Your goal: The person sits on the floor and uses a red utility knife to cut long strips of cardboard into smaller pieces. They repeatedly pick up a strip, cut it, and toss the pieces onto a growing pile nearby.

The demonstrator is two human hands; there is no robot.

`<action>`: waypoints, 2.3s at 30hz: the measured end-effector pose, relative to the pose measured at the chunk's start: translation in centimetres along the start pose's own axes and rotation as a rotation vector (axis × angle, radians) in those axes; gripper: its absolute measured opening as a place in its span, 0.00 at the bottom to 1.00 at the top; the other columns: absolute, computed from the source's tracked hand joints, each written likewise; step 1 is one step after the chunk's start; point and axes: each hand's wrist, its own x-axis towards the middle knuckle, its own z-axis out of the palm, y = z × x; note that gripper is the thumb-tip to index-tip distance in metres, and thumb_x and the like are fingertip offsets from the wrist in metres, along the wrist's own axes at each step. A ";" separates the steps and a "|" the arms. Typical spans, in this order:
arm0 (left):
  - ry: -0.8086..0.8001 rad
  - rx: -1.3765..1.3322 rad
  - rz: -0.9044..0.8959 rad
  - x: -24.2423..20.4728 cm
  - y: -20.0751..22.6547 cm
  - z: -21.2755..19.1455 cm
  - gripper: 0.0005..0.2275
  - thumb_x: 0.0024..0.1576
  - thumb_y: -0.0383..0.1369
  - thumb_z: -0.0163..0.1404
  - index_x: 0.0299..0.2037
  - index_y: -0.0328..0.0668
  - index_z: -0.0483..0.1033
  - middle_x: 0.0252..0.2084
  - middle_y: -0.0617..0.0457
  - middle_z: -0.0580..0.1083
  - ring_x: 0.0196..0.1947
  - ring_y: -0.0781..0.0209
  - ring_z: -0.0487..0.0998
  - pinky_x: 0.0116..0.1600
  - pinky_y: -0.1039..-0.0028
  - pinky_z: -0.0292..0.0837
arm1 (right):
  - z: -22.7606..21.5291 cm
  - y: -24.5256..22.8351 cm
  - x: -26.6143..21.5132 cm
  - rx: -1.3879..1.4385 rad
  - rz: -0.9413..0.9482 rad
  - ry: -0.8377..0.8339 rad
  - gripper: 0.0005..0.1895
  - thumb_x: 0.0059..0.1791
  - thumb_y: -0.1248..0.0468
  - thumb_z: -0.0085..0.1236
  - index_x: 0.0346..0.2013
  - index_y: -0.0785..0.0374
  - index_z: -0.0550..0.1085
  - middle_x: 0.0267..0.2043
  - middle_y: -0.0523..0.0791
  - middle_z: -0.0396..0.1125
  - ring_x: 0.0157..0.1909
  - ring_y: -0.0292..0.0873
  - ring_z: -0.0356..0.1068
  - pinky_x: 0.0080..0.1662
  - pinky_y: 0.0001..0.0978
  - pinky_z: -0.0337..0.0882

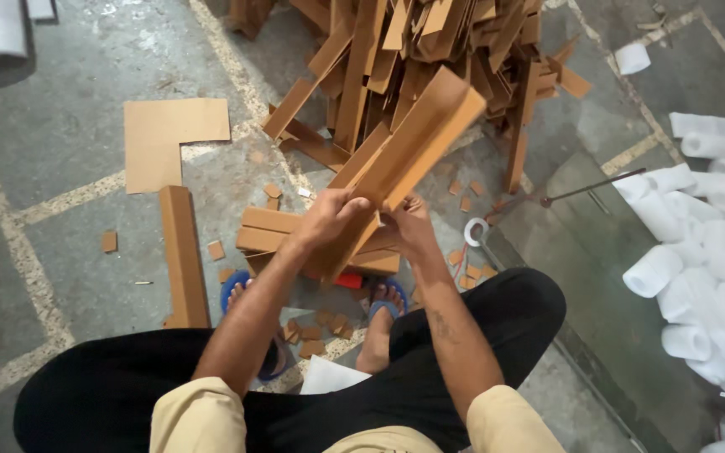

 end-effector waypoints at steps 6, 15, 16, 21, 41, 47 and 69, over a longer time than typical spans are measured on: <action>-0.182 -0.078 -0.209 1.2 1.1 -1.1 0.16 0.64 0.41 0.49 0.48 0.35 0.80 0.35 0.49 0.80 0.34 0.61 0.79 0.41 0.66 0.76 | -2.2 -0.7 1.1 -0.499 0.007 -0.088 0.07 0.54 0.62 0.61 0.38 0.63 0.75 0.33 0.42 0.74 0.36 0.37 0.74 0.41 0.31 0.76; 0.118 -0.349 -0.272 0.4 -0.7 2.6 0.17 0.65 0.42 0.46 0.47 0.33 0.81 0.37 0.43 0.80 0.37 0.63 0.77 0.41 0.67 0.74 | 0.2 4.1 0.5 -0.774 -0.328 0.234 0.18 0.59 0.53 0.51 0.37 0.66 0.75 0.26 0.40 0.64 0.28 0.34 0.62 0.31 0.29 0.63; 0.226 -0.427 -0.240 0.5 -0.9 4.0 0.19 0.68 0.42 0.46 0.45 0.30 0.80 0.35 0.40 0.79 0.36 0.62 0.75 0.40 0.66 0.73 | 0.2 4.7 0.7 -0.737 -0.364 0.259 0.17 0.59 0.54 0.51 0.37 0.66 0.75 0.27 0.40 0.65 0.30 0.33 0.62 0.33 0.29 0.65; 0.102 0.157 -0.205 0.6 -1.0 1.6 0.17 0.63 0.44 0.48 0.46 0.37 0.80 0.35 0.41 0.81 0.38 0.51 0.83 0.44 0.61 0.76 | -3.2 2.7 1.7 -0.965 -0.167 -0.004 0.15 0.58 0.57 0.51 0.43 0.68 0.77 0.28 0.44 0.69 0.30 0.36 0.64 0.35 0.31 0.66; 0.624 0.172 -0.036 0.4 -2.3 -6.9 0.15 0.66 0.43 0.46 0.50 0.41 0.78 0.43 0.44 0.81 0.39 0.51 0.84 0.45 0.63 0.78 | 3.4 -5.1 14.2 -0.803 -0.184 0.407 0.20 0.60 0.55 0.53 0.50 0.73 0.71 0.34 0.48 0.63 0.28 0.41 0.59 0.27 0.34 0.58; 0.935 0.647 -0.241 -5.8 -16.2 -13.0 0.18 0.58 0.39 0.58 0.55 0.38 0.76 0.55 0.39 0.76 0.54 0.40 0.77 0.58 0.54 0.71 | -1.0 -9.8 21.2 -1.182 -0.238 0.400 0.24 0.55 0.59 0.54 0.64 0.61 0.64 0.42 0.44 0.72 0.43 0.41 0.73 0.45 0.35 0.74; 0.684 0.576 -0.986 -16.4 -23.4 -15.0 0.31 0.46 0.46 0.63 0.53 0.28 0.75 0.54 0.31 0.75 0.57 0.37 0.77 0.58 0.53 0.75 | -7.9 12.4 2.2 -1.934 -0.235 -0.361 0.16 0.41 0.59 0.60 0.44 0.54 0.79 0.45 0.45 0.73 0.53 0.49 0.70 0.54 0.52 0.61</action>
